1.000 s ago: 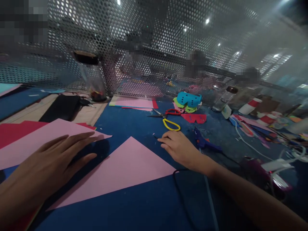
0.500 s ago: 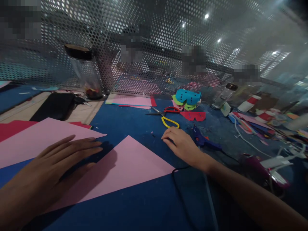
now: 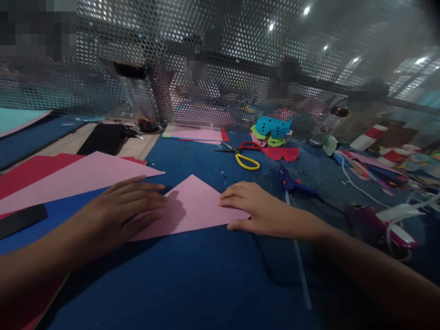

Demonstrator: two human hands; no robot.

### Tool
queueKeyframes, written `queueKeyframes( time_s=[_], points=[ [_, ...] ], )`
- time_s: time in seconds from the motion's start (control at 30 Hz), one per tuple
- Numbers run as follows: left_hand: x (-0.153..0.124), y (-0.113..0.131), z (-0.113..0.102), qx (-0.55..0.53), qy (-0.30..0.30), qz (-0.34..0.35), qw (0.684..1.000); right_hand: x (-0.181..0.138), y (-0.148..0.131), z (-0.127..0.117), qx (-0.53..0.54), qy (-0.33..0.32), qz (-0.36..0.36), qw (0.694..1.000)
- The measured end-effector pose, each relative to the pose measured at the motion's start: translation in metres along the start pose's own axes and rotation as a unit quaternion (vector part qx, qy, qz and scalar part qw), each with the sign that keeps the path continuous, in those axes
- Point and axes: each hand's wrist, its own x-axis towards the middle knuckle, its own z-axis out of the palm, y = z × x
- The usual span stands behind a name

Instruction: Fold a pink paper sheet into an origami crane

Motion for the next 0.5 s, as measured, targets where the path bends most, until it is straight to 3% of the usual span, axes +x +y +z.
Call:
queueKeyframes(
  time_s=[0.27, 0.5],
  points=[
    [0.007, 0.021, -0.001, -0.001, 0.002, 0.015, 1.000, -0.007, -0.005, 0.015, -0.055, 0.041, -0.021, 0.997],
    [0.003, 0.034, -0.001, 0.004, 0.051, 0.025, 0.998, -0.016, -0.018, 0.017, -0.107, 0.096, -0.045, 0.989]
  ],
)
